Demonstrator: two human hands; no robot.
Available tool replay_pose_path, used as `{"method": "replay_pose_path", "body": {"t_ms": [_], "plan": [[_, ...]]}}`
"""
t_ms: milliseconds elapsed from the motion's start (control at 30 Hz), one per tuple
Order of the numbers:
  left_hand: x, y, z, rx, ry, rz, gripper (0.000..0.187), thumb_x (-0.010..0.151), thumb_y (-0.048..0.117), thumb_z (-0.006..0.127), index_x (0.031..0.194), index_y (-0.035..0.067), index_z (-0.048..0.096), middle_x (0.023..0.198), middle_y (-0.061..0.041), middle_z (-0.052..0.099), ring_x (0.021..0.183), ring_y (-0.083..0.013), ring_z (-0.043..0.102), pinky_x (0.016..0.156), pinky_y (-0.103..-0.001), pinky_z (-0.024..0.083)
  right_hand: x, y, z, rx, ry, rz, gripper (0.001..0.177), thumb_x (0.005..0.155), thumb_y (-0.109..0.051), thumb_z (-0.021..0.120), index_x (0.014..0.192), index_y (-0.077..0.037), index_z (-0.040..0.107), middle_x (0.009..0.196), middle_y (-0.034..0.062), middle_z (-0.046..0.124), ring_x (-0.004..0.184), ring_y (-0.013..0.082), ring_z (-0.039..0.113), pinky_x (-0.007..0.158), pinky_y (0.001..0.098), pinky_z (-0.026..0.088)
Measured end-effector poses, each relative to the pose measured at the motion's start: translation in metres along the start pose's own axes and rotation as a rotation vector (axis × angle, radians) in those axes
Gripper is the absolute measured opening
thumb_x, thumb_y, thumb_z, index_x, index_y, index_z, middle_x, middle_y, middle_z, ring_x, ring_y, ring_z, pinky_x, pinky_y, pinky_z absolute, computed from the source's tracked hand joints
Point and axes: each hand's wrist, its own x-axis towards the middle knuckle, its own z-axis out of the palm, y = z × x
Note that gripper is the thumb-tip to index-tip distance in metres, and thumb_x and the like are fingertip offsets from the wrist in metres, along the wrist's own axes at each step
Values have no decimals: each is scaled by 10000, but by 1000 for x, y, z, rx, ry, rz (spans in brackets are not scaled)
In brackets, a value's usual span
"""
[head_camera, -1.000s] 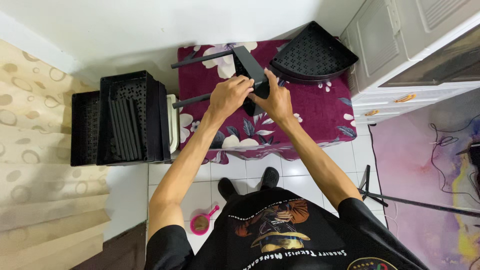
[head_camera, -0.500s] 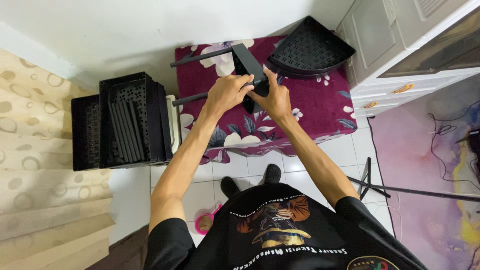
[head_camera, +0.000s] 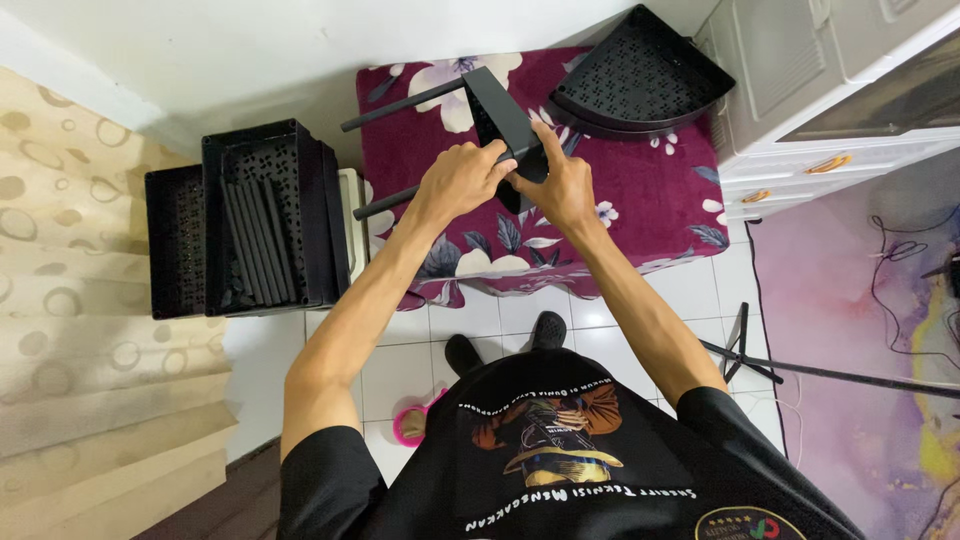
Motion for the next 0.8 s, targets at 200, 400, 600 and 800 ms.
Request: {"method": "replay_pose_path", "body": {"t_ms": [200,400,600,800], "plan": [[-6,-6,-4,-251,-91,-104,342,1011,358,618,978,20,656,686,-236,658,677,-446,671,558,-519,501,4,-1,0,-75,-92,-13,841,772,-325,906,1473,-113,492,776,218,717,680,387,719,626,460,575],[-24,-20,-11,-412,-4,-175,264,1054,267,632,1067,4,647,882,-257,660,730,-359,696,661,-431,516,23,-8,-5,-58,-143,-200,811,762,-247,905,1462,-119,515,966,213,741,811,394,729,702,463,573],[-29,-47,-28,228,437,371,752,629,252,819,1278,-14,548,1244,-197,598,1072,-348,668,823,-431,550,40,-20,-14,90,-250,-289,724,799,-154,889,1422,-73,529,1236,211,704,1055,393,695,873,448,556],[-5,-62,3,-69,138,171,587,795,170,899,1244,33,546,1135,-137,661,1070,-319,682,908,-416,579,24,-26,-12,77,-45,-376,647,744,-109,857,1313,-14,563,1208,253,639,1096,416,659,916,438,543]]}}
